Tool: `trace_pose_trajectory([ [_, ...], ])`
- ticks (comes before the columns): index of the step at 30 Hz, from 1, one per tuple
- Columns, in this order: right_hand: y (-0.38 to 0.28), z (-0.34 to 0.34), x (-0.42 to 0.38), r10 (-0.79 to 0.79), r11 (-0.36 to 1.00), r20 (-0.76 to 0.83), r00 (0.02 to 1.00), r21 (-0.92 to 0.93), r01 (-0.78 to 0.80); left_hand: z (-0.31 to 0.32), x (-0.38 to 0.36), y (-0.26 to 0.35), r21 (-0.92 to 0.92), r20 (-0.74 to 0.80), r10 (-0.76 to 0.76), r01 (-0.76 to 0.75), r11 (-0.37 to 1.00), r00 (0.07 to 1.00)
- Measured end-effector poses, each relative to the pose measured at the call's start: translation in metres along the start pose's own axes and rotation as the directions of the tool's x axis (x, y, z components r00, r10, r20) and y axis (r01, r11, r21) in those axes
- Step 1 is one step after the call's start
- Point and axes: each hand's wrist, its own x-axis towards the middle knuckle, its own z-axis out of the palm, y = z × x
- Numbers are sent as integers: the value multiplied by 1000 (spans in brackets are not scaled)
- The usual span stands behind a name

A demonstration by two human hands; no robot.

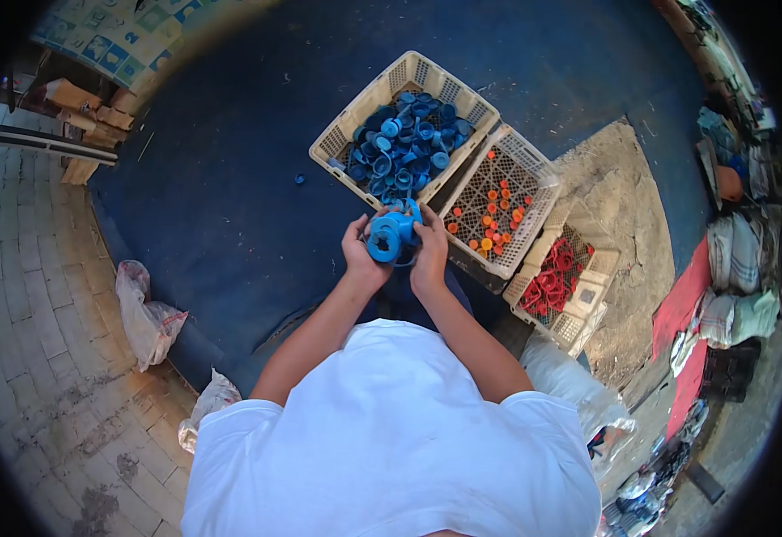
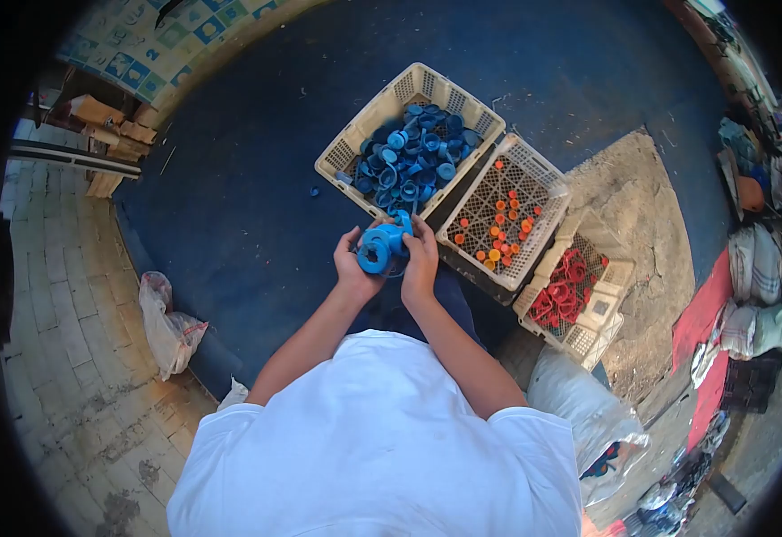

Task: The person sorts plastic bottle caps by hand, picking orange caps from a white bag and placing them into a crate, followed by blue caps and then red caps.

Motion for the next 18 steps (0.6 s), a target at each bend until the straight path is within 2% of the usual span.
trace_pose_trajectory([
  [4,-2,34,55,112,994,74,991,11,-113,17,41,38,60,-89,92,-87,994,992],
  [7,4,51,92,140,990,97,985,14,-142,30,70,57,96,-160,146,-131,987,976],
  [10,11,64,124,230,971,92,969,-86,-222,29,95,74,86,-191,152,-138,987,970],
  [12,13,78,143,274,959,85,958,-97,-266,28,115,87,99,-195,168,-152,984,966],
  [15,21,89,168,334,934,78,939,-160,-318,19,141,103,237,-187,246,-199,951,951],
  [18,29,100,188,366,913,47,929,-212,-349,13,158,120,176,-152,213,-185,967,965],
])
